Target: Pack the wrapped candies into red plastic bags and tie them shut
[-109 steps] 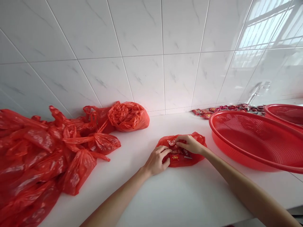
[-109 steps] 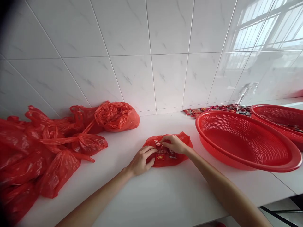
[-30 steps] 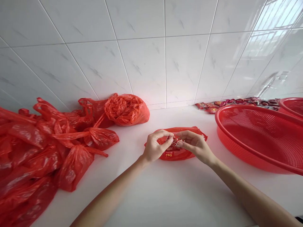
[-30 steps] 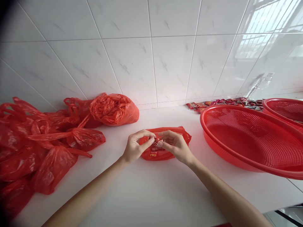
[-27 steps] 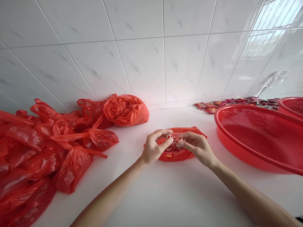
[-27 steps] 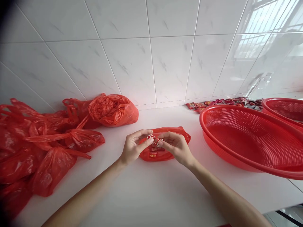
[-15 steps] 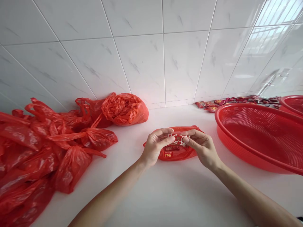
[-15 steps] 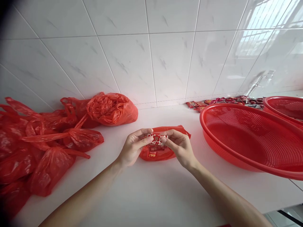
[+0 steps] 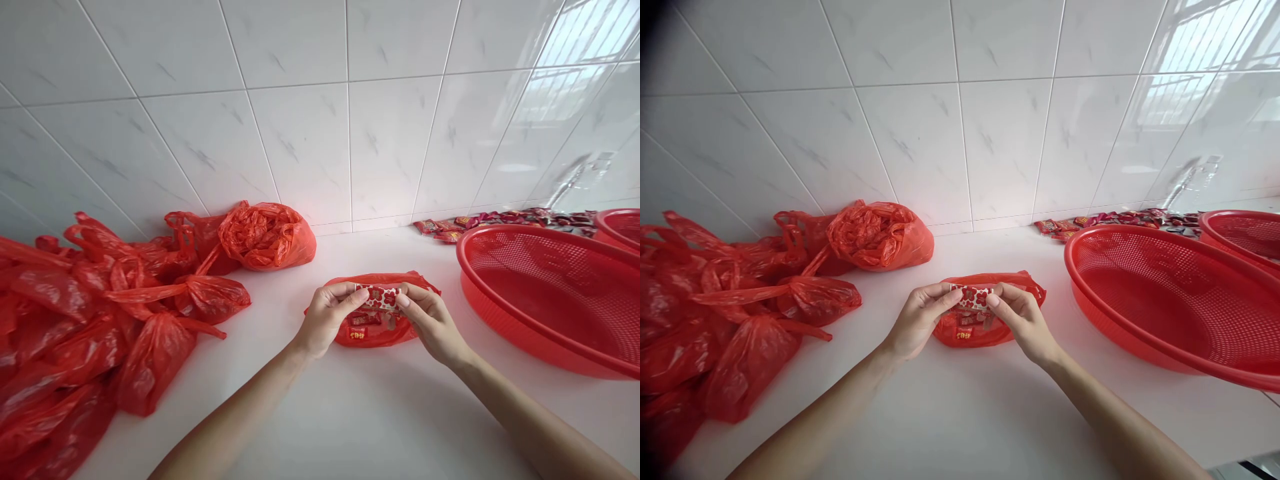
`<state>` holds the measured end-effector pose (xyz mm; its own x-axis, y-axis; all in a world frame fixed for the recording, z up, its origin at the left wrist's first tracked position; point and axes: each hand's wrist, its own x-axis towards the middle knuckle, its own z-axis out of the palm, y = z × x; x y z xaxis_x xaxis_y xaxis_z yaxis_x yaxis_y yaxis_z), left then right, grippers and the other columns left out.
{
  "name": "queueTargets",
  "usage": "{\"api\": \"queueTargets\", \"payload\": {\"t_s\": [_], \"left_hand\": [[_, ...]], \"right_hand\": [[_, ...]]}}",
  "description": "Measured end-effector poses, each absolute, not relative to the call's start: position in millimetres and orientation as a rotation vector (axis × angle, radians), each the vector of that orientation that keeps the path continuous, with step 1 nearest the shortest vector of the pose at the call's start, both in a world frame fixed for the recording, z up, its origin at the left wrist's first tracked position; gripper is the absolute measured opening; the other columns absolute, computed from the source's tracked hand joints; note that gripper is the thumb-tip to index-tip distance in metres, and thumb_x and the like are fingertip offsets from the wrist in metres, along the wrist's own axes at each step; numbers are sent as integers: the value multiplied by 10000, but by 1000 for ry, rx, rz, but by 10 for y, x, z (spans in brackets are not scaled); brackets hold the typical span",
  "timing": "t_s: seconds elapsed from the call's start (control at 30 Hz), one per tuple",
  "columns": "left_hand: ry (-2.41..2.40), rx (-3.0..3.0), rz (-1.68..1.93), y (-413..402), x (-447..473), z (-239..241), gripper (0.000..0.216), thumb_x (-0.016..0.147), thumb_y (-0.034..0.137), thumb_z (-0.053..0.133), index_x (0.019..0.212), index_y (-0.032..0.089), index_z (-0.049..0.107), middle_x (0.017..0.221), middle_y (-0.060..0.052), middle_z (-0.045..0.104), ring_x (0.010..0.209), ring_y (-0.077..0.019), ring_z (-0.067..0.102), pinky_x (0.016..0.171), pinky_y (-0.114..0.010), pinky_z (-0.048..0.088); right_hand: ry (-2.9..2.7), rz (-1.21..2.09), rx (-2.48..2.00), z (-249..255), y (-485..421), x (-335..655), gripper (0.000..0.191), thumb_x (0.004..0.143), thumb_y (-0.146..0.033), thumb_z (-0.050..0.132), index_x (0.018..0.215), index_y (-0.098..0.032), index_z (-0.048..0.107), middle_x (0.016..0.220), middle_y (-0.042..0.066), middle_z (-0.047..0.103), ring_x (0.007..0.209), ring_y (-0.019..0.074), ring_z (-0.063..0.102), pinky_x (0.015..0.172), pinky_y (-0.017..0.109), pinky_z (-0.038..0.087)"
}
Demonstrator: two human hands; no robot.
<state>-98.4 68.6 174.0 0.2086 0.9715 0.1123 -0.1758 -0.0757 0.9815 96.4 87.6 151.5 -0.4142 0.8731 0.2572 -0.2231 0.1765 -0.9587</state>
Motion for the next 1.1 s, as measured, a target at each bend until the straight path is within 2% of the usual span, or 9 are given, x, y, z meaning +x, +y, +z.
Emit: {"api": "queueTargets", "payload": {"t_s": [0.7, 1.1], "left_hand": [[835, 1310, 1168, 665, -989, 1772, 225, 907, 367, 691, 920, 163, 785, 880, -51, 778, 854, -196, 714, 839, -312, 558], [910, 1366, 1219, 600, -945, 1836, 252, 921, 368, 672, 974, 157, 798, 907, -66, 790, 859, -210, 728, 819, -306, 574]], "right_hand": [[-1604, 1282, -639, 1585, 815, 1001, 376, 959, -480, 588, 694, -214, 571, 622, -8, 615, 552, 138, 558, 582, 281, 452], [-1602, 1283, -619, 1610, 801, 983, 370, 959, -490, 584, 725, -204, 563, 650, 2, 618, 574, 134, 574, 599, 273, 494]]}}
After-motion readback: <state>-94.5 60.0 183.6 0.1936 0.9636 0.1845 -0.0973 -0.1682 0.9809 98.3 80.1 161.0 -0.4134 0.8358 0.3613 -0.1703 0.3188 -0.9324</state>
